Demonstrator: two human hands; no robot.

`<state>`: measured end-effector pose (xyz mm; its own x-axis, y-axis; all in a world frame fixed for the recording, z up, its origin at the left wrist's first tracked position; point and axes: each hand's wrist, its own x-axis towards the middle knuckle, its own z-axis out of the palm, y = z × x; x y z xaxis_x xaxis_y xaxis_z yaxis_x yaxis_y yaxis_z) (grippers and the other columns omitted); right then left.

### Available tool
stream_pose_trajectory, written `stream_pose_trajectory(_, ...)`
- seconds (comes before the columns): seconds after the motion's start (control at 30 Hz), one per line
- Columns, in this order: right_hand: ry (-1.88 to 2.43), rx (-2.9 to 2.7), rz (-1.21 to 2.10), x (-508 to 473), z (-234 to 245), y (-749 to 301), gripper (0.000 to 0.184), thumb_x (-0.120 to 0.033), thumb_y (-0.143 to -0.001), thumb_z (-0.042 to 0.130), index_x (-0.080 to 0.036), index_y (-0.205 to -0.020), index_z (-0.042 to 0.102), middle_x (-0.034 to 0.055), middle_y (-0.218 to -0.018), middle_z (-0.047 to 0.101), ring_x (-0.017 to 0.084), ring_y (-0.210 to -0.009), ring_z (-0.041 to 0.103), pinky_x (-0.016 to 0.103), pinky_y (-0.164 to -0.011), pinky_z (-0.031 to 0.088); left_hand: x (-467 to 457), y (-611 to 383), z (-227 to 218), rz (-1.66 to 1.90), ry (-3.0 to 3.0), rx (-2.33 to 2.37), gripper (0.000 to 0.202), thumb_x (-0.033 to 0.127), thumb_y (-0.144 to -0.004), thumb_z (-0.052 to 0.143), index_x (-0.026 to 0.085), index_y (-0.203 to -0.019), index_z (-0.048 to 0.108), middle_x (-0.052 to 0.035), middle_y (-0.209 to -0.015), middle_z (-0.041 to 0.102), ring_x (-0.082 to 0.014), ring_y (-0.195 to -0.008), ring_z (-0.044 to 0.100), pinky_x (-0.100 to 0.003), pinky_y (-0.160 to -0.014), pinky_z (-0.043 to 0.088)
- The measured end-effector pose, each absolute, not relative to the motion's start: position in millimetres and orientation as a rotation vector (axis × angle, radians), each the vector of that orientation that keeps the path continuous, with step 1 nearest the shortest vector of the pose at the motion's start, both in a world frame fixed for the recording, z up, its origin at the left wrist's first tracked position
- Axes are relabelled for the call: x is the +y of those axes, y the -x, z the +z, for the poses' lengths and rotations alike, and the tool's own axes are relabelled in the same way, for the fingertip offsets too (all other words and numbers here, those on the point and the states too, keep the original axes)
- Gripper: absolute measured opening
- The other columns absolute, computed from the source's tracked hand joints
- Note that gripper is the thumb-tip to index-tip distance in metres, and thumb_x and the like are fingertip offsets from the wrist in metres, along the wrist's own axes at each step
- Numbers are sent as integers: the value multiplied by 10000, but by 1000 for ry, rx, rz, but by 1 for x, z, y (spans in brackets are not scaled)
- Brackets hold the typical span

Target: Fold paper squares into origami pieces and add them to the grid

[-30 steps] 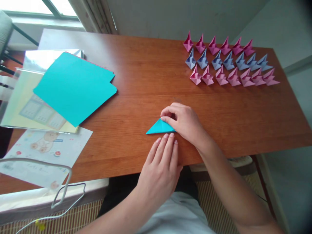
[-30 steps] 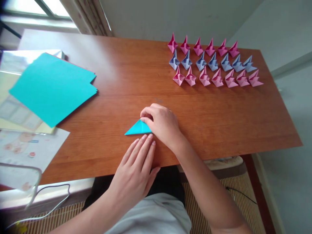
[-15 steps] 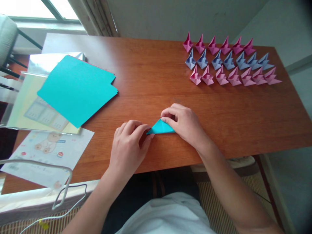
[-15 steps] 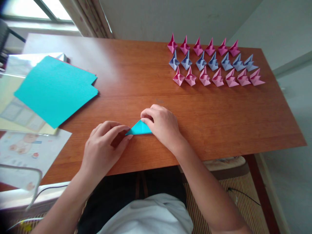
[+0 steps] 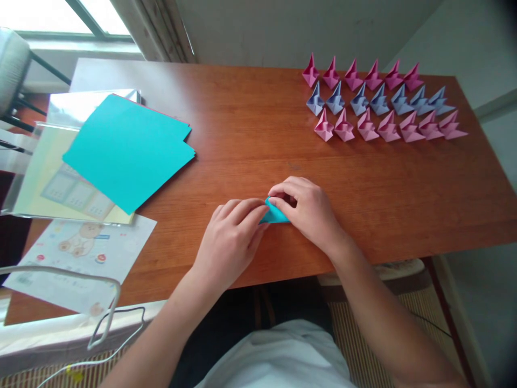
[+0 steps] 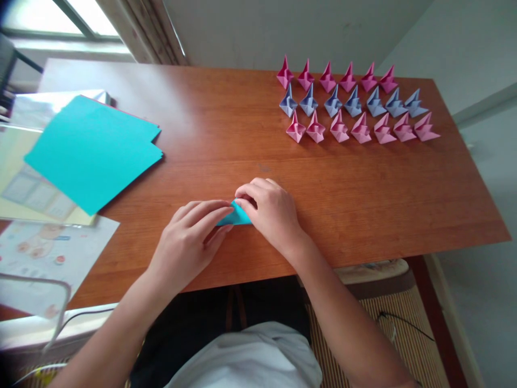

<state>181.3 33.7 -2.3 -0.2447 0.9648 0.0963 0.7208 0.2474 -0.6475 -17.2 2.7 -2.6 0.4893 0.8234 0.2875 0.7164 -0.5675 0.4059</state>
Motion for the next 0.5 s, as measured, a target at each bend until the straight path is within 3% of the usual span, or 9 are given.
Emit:
stream_pose_trajectory(0.23, 1564, -2050, 656, 33, -3, -178, 99, -195, -944, 670, -221, -858, 709, 15, -878, 705, 183, -858, 609, 318, -801, 457, -22, -1, -2, 581, -2769, 1299, 307, 134, -974, 561, 98, -1260, 667, -120, -1369, 692, -294, -1210, 647, -427, -1011, 508)
stream_pose_trajectory(0.37, 1561, -2072, 686, 36, -1, -180, 102, -180, -932, 676, -230, -852, 714, 17, -885, 707, 182, -852, 613, 319, -808, 458, -42, -18, 5, 336, -2669, 1418, 532, 293, -996, 540, 12, -1447, 522, -230, -1536, 520, -356, -1425, 500, -472, -1142, 459)
stream_pose_trajectory(0.5, 1543, -2057, 749, 40, 1, -182, 115, -183, -928, 678, -233, -838, 729, 13, -871, 711, 169, -812, 619, 300, -758, 460, -51, -26, 5, 288, -2577, 1442, 650, 399, -990, 537, -8, -1491, 458, -268, -1591, 423, -403, -1482, 416, -529, -1178, 427)
